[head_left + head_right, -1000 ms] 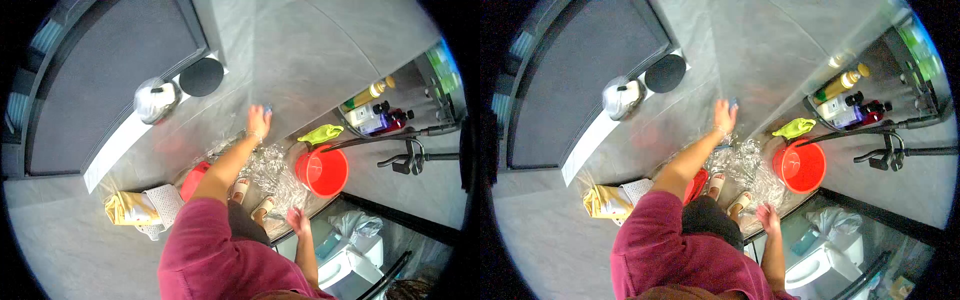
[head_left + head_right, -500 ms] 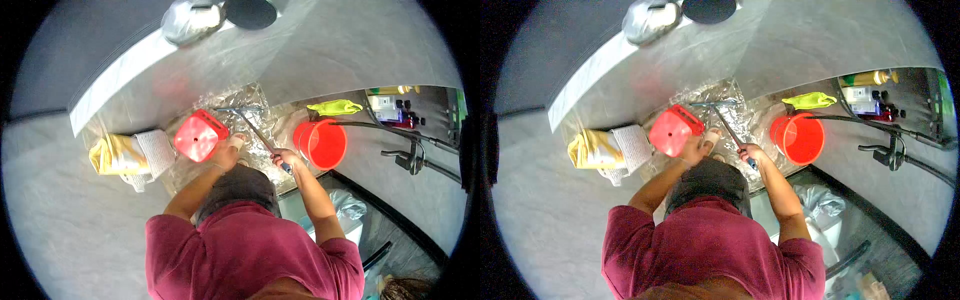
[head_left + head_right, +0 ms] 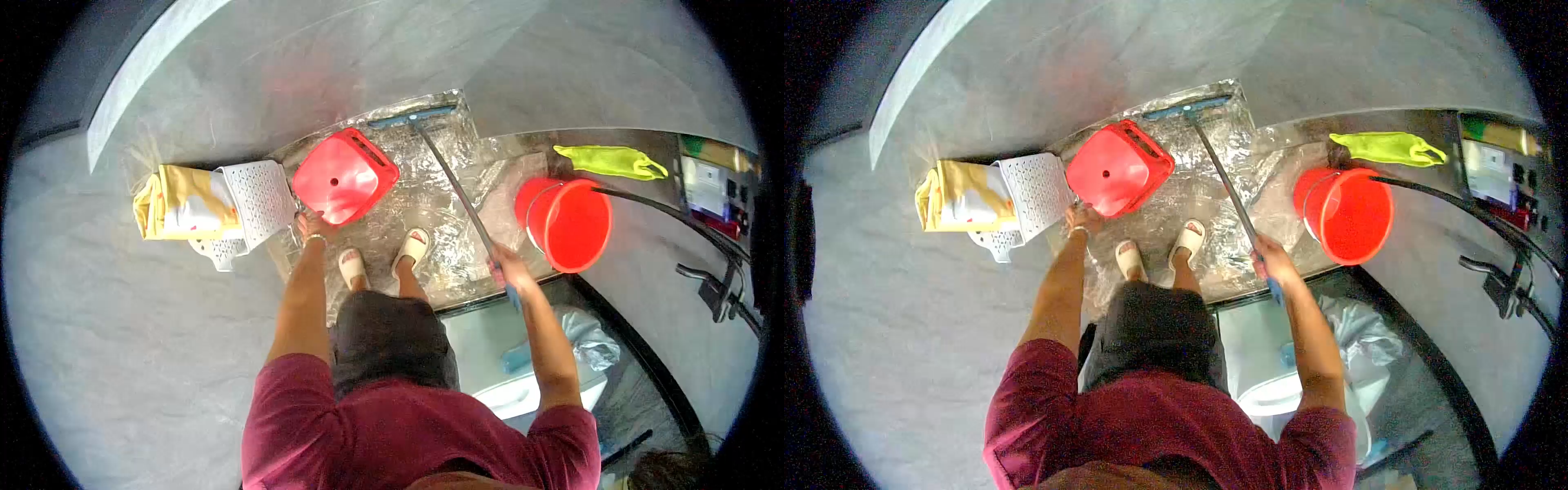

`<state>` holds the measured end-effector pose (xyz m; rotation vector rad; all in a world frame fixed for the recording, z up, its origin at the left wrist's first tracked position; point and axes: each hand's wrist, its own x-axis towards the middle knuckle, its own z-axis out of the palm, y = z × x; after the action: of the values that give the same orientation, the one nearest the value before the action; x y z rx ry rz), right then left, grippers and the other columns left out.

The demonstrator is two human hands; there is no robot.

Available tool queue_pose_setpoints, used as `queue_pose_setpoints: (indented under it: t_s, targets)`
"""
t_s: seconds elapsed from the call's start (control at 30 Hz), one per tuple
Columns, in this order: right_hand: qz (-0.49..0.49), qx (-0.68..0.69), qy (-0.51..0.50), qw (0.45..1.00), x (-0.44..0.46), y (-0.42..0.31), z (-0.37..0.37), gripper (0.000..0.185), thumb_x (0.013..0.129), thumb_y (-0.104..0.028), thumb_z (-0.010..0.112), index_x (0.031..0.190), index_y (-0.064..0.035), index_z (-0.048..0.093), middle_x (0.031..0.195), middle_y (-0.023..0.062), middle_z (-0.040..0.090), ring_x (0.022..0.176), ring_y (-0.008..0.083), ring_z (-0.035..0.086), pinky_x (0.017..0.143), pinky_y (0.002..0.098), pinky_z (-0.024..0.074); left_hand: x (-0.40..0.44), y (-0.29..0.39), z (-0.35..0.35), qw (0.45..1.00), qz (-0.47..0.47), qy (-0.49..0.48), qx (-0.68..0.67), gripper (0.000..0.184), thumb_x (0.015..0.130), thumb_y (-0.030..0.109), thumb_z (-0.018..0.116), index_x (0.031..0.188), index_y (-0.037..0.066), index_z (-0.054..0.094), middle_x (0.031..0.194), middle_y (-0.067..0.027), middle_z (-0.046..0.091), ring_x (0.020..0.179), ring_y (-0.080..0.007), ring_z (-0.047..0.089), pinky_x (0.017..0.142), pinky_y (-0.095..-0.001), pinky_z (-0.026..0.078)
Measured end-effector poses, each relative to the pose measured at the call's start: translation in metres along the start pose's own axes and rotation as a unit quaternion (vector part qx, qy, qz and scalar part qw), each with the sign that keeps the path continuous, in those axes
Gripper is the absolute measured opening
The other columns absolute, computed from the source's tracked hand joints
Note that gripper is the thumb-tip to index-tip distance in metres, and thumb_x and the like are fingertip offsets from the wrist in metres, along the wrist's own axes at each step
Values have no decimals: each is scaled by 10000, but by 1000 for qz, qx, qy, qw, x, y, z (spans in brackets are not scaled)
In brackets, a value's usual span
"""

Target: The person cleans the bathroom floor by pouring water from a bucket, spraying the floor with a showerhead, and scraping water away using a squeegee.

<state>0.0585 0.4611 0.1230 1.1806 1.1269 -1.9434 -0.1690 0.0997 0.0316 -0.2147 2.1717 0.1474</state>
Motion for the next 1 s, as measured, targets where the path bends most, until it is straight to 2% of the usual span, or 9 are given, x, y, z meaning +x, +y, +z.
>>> queue_pose_setpoints:
  t_s: [0.07, 0.3, 0.47, 0.57, 0.63, 0.67, 0.83, 0.9, 1.0]
  targets:
    - [-4, 34, 46, 998, -9, 50, -9, 313, 839, -212, 435, 1136, -119, 406, 610, 9, 413, 432, 87, 374, 350, 227, 313, 58, -12, 38, 991, -9, 37, 126, 725, 587, 437, 654, 1209, 235, 341, 1334, -179, -29, 1217, -388, -10, 957, -486, 200]
    - [54, -8, 71, 996, 0, 114, -13, 416, 801, -86, 455, 1196, -106, 325, 770, 80, 536, 504, 139, 467, 428, 263, 407, 212, -18, 115, 996, 14, 62, 57, 897, 510, 611, 610, 1254, 328, 197, 1312, -175, -172, 1198, -413, -106, 899, -606, 180]
    - [84, 4, 114, 990, 34, 123, -12, 334, 828, -155, 421, 1159, -133, 377, 670, 11, 474, 461, 82, 387, 379, 216, 331, 161, 23, 77, 997, -36, 52, -48, 1052, 424, 702, 584, 1272, 188, 232, 1277, -233, -222, 1174, -458, -133, 914, -604, 98]
    - [-55, -229, 140, 962, 34, 147, -51, 322, 830, -137, 401, 1150, -103, 415, 645, 7, 459, 472, 92, 387, 414, 229, 352, 126, -3, 92, 987, -62, 129, -72, 972, 400, 676, 621, 1161, 113, 399, 1291, -198, -217, 1185, -442, -117, 903, -603, 145]
    - [-170, -536, 196, 804, 3, 95, -31, 328, 816, -93, 380, 1138, -56, 430, 629, 40, 465, 494, 124, 401, 472, 239, 369, 80, -40, 99, 974, -38, 176, -137, 899, 415, 642, 645, 1089, 75, 463, 1299, -215, -171, 1191, -438, -91, 910, -593, 139]
    - [-151, -511, 194, 824, -16, 74, -14, 335, 789, -51, 369, 1115, -15, 437, 648, 88, 477, 530, 162, 409, 522, 244, 373, 51, -65, 104, 967, -16, 188, -168, 870, 423, 623, 659, 1061, 59, 483, 1303, -228, -137, 1193, -437, -76, 915, -587, 136]
    - [-254, -707, 97, 653, -55, 2, 57, 346, 756, -56, 423, 1100, -40, 457, 728, 232, 533, 681, 351, 538, 597, 383, 426, -83, -218, 126, 925, 32, 351, -139, 856, 421, 529, 721, 1081, 57, 448, 1299, -270, -25, 1185, -450, 11, 910, -591, 124]
    - [-89, -740, 62, 663, -31, -15, 114, 360, 774, -109, 419, 1132, -77, 431, 790, 238, 532, 734, 360, 534, 627, 432, 416, -127, -272, 136, 910, 12, 357, -210, 858, 412, 491, 747, 1075, 33, 449, 1295, -277, -25, 1179, -455, 37, 917, -571, 133]
    - [-50, -771, 18, 635, 35, -21, 202, 337, 817, -204, 355, 1141, -132, 416, 803, 224, 541, 743, 370, 523, 641, 436, 414, -176, -326, 139, 906, -145, 328, -223, 1022, 410, 462, 769, 1196, -12, 322, 1294, -255, 15, 1187, -394, 82, 964, -439, 167]
